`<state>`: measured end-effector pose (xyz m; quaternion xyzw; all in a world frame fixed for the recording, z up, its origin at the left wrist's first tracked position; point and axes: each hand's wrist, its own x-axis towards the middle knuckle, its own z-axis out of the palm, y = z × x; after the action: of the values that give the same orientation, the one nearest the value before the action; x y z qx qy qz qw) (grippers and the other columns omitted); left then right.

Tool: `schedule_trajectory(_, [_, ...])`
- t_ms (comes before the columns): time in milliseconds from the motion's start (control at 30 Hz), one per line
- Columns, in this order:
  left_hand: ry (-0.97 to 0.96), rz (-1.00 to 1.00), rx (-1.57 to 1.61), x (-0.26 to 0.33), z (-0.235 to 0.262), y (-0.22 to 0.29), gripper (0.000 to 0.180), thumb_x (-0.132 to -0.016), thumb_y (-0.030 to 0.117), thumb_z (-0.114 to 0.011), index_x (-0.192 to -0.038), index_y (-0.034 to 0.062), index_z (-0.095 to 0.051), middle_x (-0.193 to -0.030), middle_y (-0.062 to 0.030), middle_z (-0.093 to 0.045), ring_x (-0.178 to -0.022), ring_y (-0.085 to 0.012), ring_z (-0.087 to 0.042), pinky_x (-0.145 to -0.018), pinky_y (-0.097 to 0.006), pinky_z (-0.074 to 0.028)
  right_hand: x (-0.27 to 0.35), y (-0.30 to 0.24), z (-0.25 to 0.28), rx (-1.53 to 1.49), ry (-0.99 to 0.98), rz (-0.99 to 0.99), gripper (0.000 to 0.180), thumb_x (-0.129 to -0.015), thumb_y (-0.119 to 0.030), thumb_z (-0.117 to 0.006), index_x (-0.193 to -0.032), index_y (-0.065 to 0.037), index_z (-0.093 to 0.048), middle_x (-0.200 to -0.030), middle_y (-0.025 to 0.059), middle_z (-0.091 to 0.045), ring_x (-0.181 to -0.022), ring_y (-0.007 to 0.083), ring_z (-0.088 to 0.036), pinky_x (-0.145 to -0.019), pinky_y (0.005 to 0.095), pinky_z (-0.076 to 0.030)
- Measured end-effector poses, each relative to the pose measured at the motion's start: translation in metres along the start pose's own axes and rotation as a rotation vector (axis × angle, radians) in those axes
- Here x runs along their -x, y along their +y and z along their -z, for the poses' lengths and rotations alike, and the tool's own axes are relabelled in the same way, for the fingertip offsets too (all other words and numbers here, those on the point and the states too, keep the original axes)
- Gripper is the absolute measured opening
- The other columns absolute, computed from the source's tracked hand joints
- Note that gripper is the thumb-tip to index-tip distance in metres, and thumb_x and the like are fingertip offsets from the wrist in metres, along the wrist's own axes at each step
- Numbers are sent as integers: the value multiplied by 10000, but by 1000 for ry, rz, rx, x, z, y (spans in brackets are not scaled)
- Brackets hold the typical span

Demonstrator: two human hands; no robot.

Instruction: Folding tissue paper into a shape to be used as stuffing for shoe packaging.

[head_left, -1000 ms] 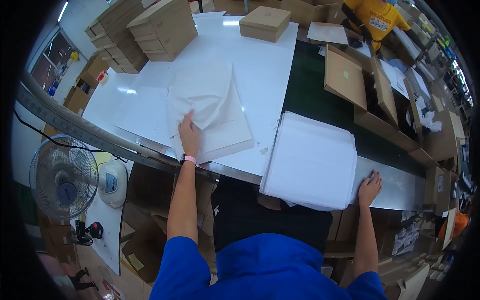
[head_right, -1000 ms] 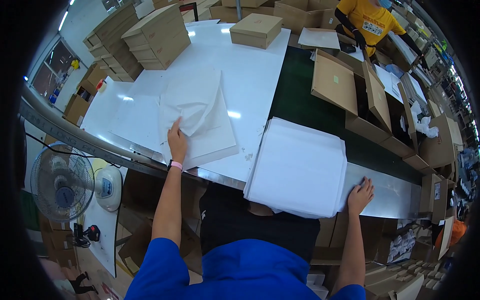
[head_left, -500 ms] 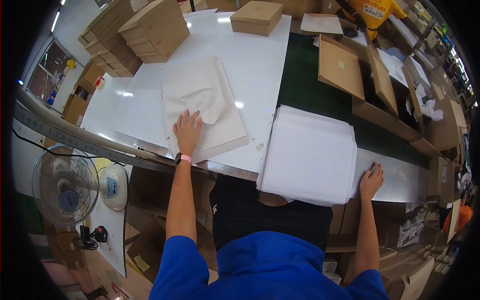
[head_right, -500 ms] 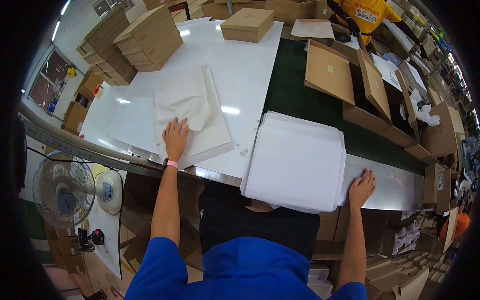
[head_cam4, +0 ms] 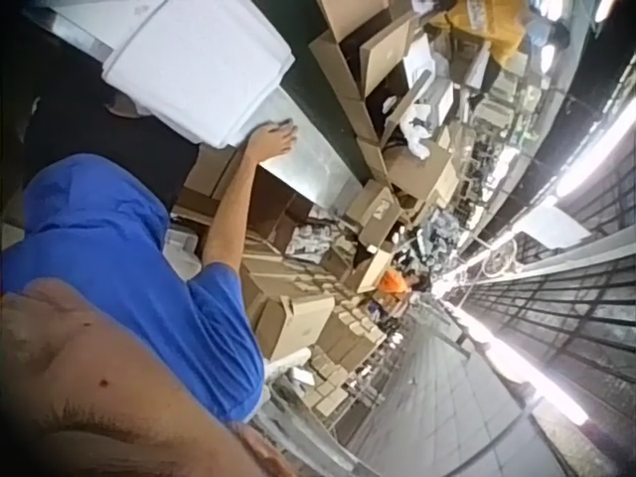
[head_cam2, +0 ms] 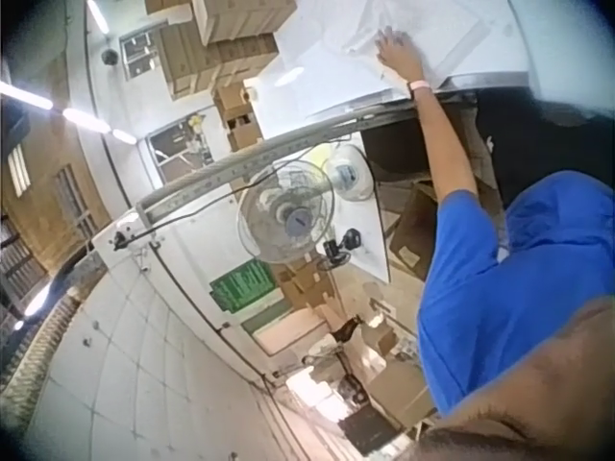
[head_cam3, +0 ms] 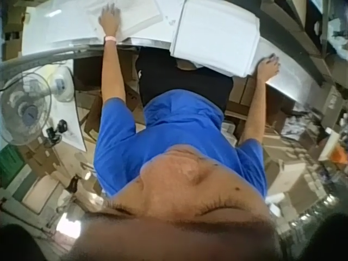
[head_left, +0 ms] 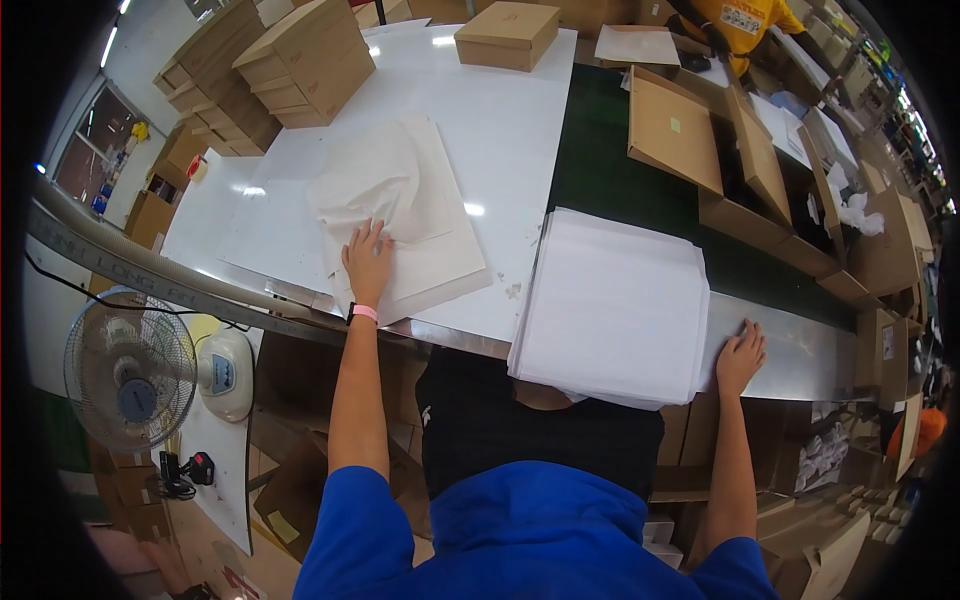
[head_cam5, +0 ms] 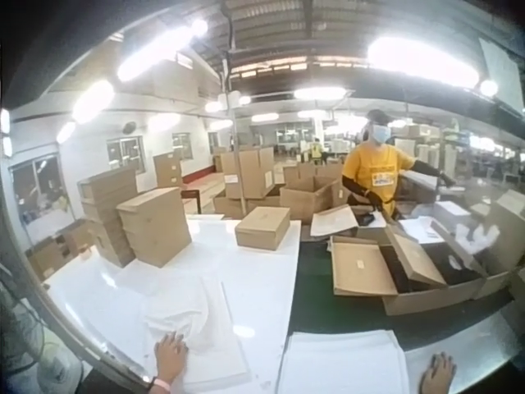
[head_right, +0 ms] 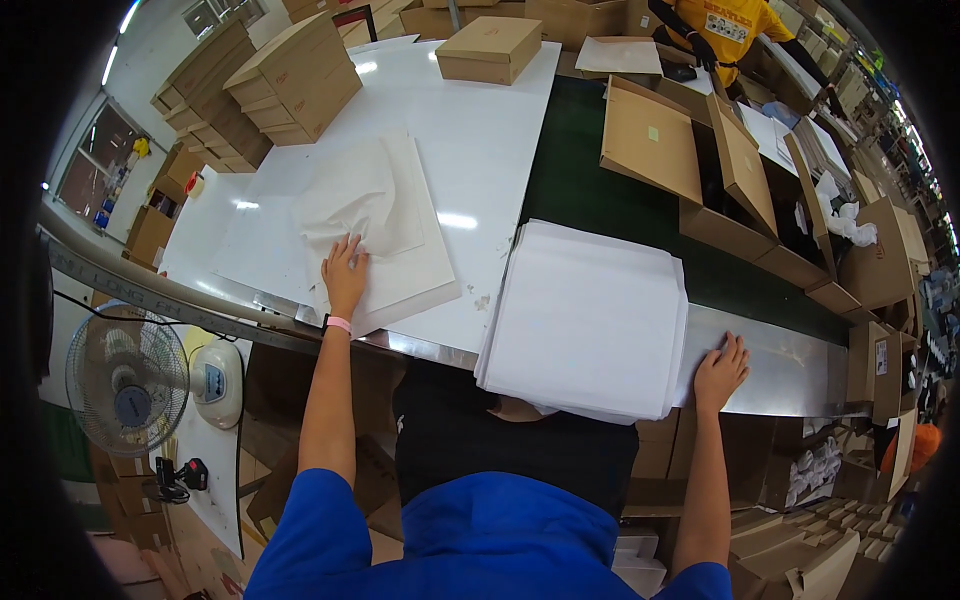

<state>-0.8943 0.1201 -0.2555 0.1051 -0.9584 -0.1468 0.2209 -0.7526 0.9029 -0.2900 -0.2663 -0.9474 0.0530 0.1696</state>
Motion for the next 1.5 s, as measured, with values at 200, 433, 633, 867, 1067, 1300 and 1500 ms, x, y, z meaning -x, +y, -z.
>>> schedule_trajectory(200, [-37,225,486,1,6,14,575,-1058,-8,-578,-1562,230,-721,-1663,-138,-634,-1581,-371,-534,-1350,-632,-284,2,14,0,48,15,-3,558,-1123,-247,-508,-1671,-149,-549,-1807,161,-463,-1697,456,-352,-1386,654,-221])
schedule_trajectory(433, [-21,-10,29,7,3,4,585,-1041,45,-600,-1554,299,-724,-1726,-171,-548,-1638,-409,-451,-1358,-666,-247,0,6,-3,34,20,9,554,-1120,-236,-523,-1666,-146,-560,-1797,158,-477,-1696,451,-353,-1381,660,-218])
schedule_trajectory(633, [-43,-21,48,5,1,9,550,-1012,402,-762,-1551,296,-727,-1741,-170,-534,-1651,-420,-430,-1349,-680,-243,0,8,-1,41,12,9,558,-1122,-230,-515,-1672,-144,-550,-1801,166,-470,-1694,458,-352,-1381,659,-220])
schedule_trajectory(867, [14,32,78,-6,-6,-8,549,-1011,389,-790,-1541,256,-746,-1704,-115,-598,-1622,-383,-478,-1346,-638,-273,0,2,2,23,5,3,551,-1124,-221,-511,-1667,-135,-555,-1800,174,-469,-1699,460,-345,-1388,658,-209])
schedule_trajectory(1067, [76,125,188,-2,-2,-24,472,-1061,188,-713,-1530,230,-745,-1591,-127,-695,-1515,-384,-592,-1312,-570,-366,1,-4,0,15,7,10,550,-1121,-219,-513,-1664,-135,-554,-1797,173,-473,-1698,455,-348,-1386,656,-215])
schedule_trajectory(1300, [561,489,681,6,25,33,525,-1052,-44,-595,-1500,183,-746,-1474,-200,-748,-1373,-399,-693,-1154,-466,-558,1,12,-2,41,29,13,550,-1119,-222,-516,-1663,-148,-554,-1789,167,-485,-1693,461,-356,-1375,662,-236])
schedule_trajectory(1500, [196,69,221,10,7,6,475,-1020,-24,-604,-1424,141,-793,-1527,-199,-707,-1455,-388,-634,-1238,-455,-480,0,6,-3,30,34,31,550,-1122,-229,-512,-1665,-150,-555,-1785,171,-490,-1686,468,-366,-1370,667,-247])
